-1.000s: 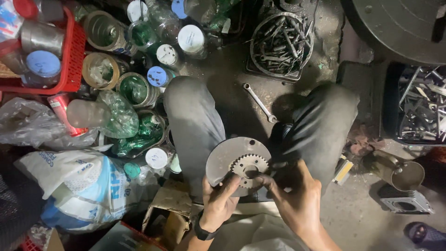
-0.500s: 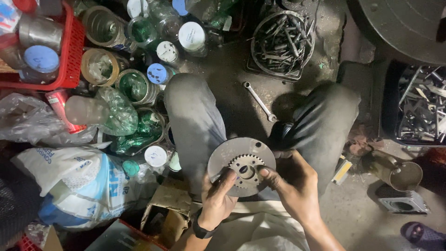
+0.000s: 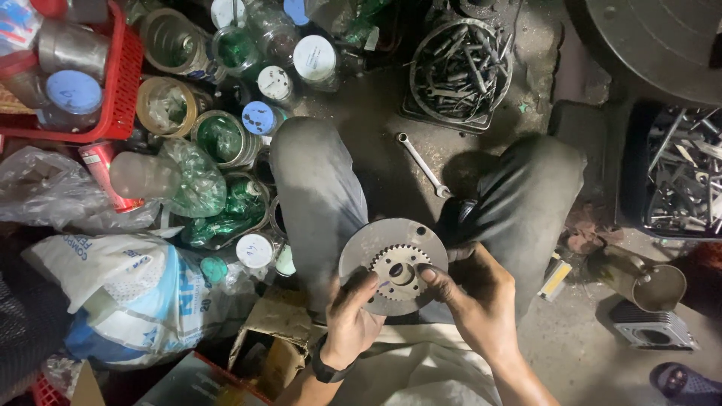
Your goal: The recorder is inspecting and assembling small gears and mechanical components in a workshop environment.
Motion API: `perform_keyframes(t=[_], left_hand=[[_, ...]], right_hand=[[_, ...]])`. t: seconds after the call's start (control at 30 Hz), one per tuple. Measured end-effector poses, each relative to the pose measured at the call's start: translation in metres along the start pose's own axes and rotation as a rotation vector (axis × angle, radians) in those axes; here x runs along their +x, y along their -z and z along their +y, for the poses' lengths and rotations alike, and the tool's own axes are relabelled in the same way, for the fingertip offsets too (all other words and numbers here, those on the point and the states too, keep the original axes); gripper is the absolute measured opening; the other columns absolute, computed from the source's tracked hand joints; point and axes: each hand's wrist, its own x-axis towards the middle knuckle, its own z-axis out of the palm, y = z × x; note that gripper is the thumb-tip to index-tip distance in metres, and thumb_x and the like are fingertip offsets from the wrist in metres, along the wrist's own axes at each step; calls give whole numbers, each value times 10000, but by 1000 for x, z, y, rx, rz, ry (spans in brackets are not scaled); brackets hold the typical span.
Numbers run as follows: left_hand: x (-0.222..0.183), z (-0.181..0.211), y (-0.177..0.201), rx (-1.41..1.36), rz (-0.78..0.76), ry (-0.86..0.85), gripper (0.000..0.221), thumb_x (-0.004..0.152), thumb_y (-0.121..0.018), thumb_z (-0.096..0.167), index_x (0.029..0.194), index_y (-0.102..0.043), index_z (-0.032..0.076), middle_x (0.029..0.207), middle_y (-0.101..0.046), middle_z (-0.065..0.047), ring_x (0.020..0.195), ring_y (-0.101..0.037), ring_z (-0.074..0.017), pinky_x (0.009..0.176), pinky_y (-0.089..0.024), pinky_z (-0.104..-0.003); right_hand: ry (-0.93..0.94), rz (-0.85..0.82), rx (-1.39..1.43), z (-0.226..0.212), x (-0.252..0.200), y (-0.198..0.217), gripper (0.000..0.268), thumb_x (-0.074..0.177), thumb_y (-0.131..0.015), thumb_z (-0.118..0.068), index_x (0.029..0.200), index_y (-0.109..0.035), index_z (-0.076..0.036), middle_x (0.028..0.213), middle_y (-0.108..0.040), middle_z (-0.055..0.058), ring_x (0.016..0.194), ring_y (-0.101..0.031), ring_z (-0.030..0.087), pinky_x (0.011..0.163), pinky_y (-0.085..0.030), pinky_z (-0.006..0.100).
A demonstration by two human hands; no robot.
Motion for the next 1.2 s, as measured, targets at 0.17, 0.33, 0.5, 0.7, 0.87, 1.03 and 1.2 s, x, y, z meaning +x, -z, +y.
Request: perform_keyframes(t=[0.17, 0.33, 0.5, 0.7, 0.87, 1.03, 1.2], left_hand=[[0, -3, 6, -67, -22, -8, 375, 933, -644, 78, 1282, -570, -36, 1285, -653, -185, 1204, -652, -290, 1032, -537, -448], [-3, 9, -13, 32, -12, 48, 431, 917, -635, 55, 1327, -528, -24, 1287, -638, -192, 1195, -642, -297, 1031, -534, -457], [-4, 8, -10, 74, -112, 12, 491, 917, -637, 41, 1377, -479, -29, 1284, -622, -217, 1195, -639, -314, 1044, -544, -473], [-4, 2, -5, 129, -29, 5, 462, 913, -662, -25, 1338, -482, -39, 1278, -620, -219, 1179, -646, -302, 1016, -547, -479], [-5, -12, 13, 383, -140, -168, 431, 936, -678, -63, 1329, -503, -30, 1315, -614, -205, 1206, -651, -290, 1022, -557, -489], [-5, -6, -2, 128, 6, -20, 465, 897, -685, -79, 1316, -493, -14, 1265, -623, -209, 1170, -651, -293, 1012, -564, -485], [-6, -14, 10, 296, -31, -83, 488, 912, -700, -60, 1335, -463, -8, 1274, -615, -184, 1175, -642, -263, 999, -569, -448]], right_hand=[[5, -6, 28, -4, 1, -2, 226, 843, -776, -69, 954, -634, 67, 805, -754, 134, 663, -719, 157, 582, -643, 331], [24, 15, -41, 5, 2, 4, 200, 861, -775, -95, 946, -667, 49, 766, -742, 105, 644, -673, 116, 568, -599, 287], [59, 48, -174, 5, 3, 6, 198, 868, -787, -148, 901, -691, 23, 683, -716, 58, 588, -620, 75, 514, -500, 230], [69, 66, -149, 3, 3, 3, 189, 884, -770, -167, 889, -705, 11, 659, -676, 23, 567, -546, 52, 484, -429, 221], [83, 84, -177, 7, 3, 5, 192, 902, -763, -160, 850, -698, 13, 636, -651, 24, 550, -523, 52, 471, -405, 224], [72, 89, -159, 7, 4, 6, 194, 910, -759, -153, 838, -686, 12, 642, -649, 21, 556, -532, 51, 477, -418, 224], [32, 99, -138, 11, 3, 8, 184, 910, -753, -144, 842, -688, 15, 651, -658, 22, 560, -545, 59, 487, -427, 222]])
